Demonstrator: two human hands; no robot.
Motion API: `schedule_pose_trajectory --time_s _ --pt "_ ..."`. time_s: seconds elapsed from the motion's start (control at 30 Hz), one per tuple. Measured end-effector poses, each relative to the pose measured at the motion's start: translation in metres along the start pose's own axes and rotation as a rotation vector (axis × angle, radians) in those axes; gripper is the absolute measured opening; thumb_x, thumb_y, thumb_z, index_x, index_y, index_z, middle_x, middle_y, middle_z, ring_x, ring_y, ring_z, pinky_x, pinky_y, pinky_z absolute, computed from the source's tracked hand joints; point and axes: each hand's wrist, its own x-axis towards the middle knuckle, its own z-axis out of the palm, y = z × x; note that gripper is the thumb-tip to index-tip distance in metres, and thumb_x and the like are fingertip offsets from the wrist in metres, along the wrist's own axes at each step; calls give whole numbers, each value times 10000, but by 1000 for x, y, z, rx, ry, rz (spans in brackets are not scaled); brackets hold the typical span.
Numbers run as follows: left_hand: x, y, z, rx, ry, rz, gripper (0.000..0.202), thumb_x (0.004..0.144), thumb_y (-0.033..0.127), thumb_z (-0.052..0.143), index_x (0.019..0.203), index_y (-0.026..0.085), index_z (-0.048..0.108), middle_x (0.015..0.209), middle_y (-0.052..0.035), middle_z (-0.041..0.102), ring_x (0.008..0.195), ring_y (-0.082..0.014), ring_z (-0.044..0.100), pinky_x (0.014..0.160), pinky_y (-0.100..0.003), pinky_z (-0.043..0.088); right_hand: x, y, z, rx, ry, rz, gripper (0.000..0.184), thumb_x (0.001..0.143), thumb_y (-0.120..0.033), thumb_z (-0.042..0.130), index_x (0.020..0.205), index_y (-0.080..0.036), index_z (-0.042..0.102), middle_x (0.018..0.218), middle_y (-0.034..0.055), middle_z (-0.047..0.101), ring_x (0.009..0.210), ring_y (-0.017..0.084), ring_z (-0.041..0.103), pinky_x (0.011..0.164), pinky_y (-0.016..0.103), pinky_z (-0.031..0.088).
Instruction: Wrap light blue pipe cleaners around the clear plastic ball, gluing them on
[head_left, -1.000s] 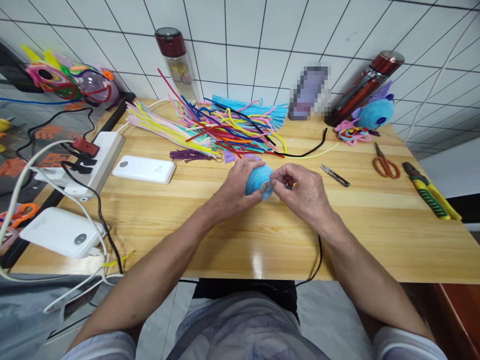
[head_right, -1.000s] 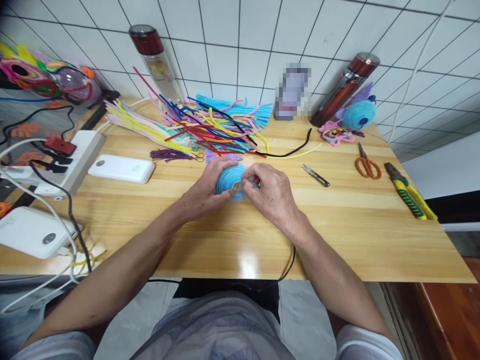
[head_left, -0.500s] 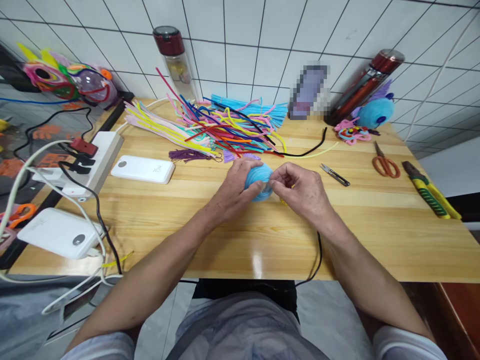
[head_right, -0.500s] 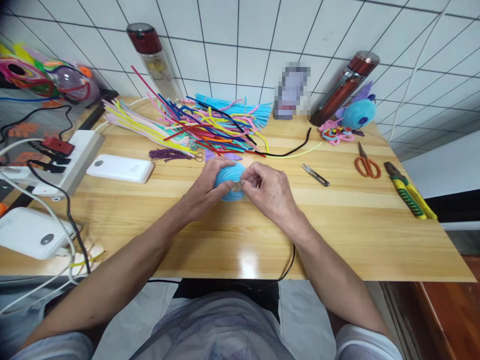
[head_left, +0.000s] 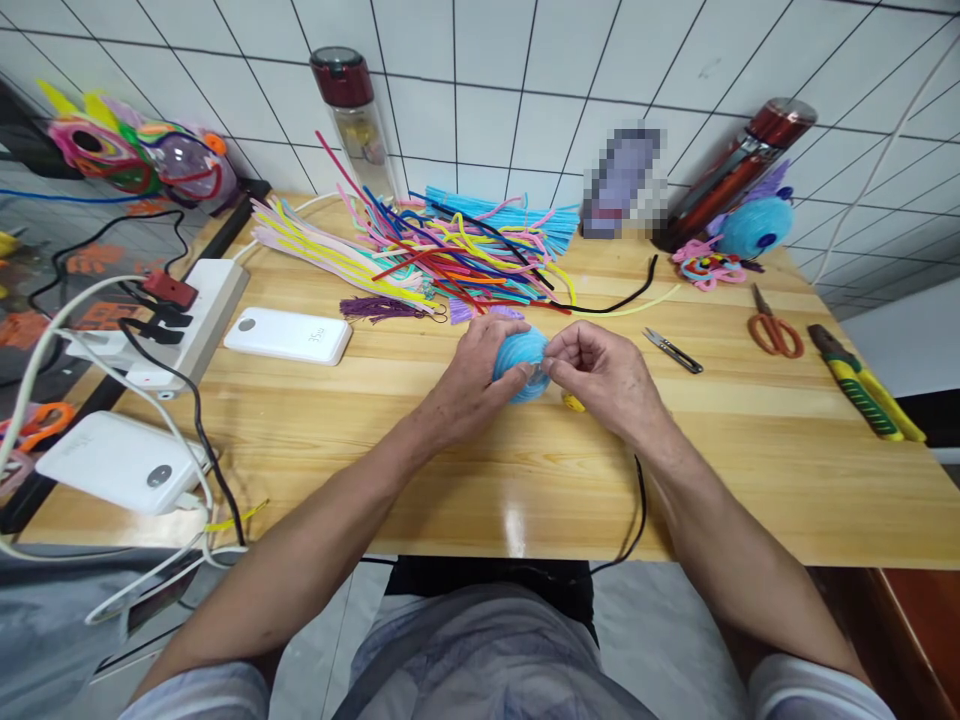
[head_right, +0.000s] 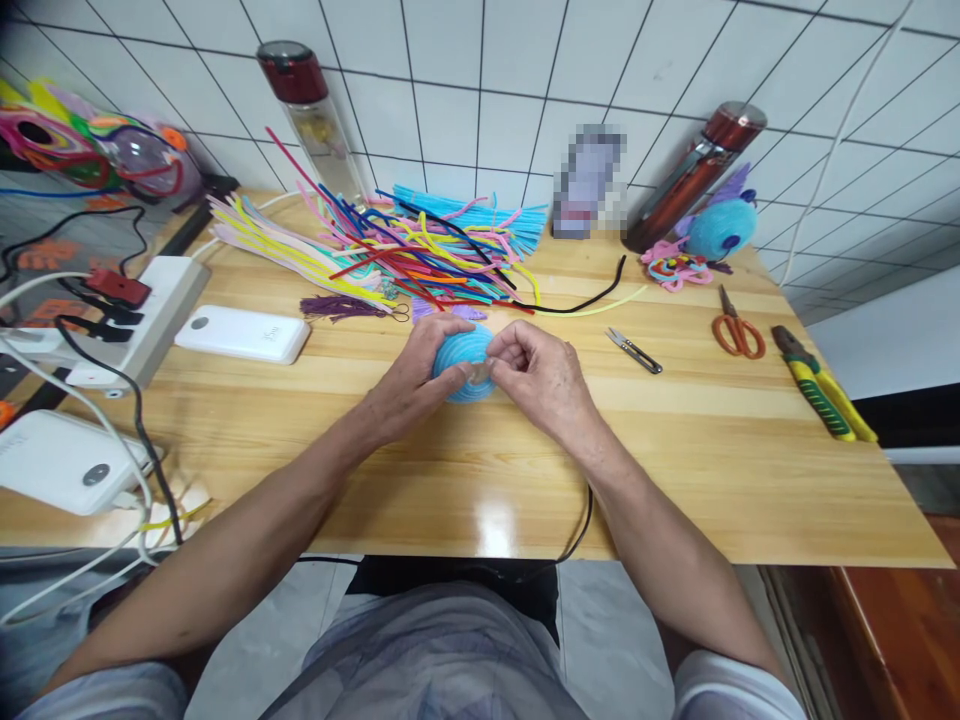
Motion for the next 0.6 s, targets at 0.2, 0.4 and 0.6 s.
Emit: schedule_pose_trajectory --time_s 0.2,0.4,0.6 --pt "1 1 -3 -2 -16 3 476 1029 495 602 1411 215 552 1483 -157 577 1431 -311 512 1260 -535 416 0 -1 -1 46 -45 42 170 751 -341 750 833 -223 660 643 -49 593 545 105 496 527 258 384" --pt "2 2 -9 -5 -82 -6 519 1028 530 599 1435 212 545 1484 -147 581 1442 -315 487 1282 -525 388 0 -3 -2 80 -66 71 180 746 -335 773 826 -215 666 647 -50 615 548 99 505 536 251 394" --pt "1 3 -11 15 -98 -32 467 1041 411 522 1467 219 526 1524 -143 538 1466 -310 464 1291 -551 375 1 -3 -4 111 -94 103 253 733 -381 842 828 -216 676 706 -17 698 619 134 608 588 270 462"
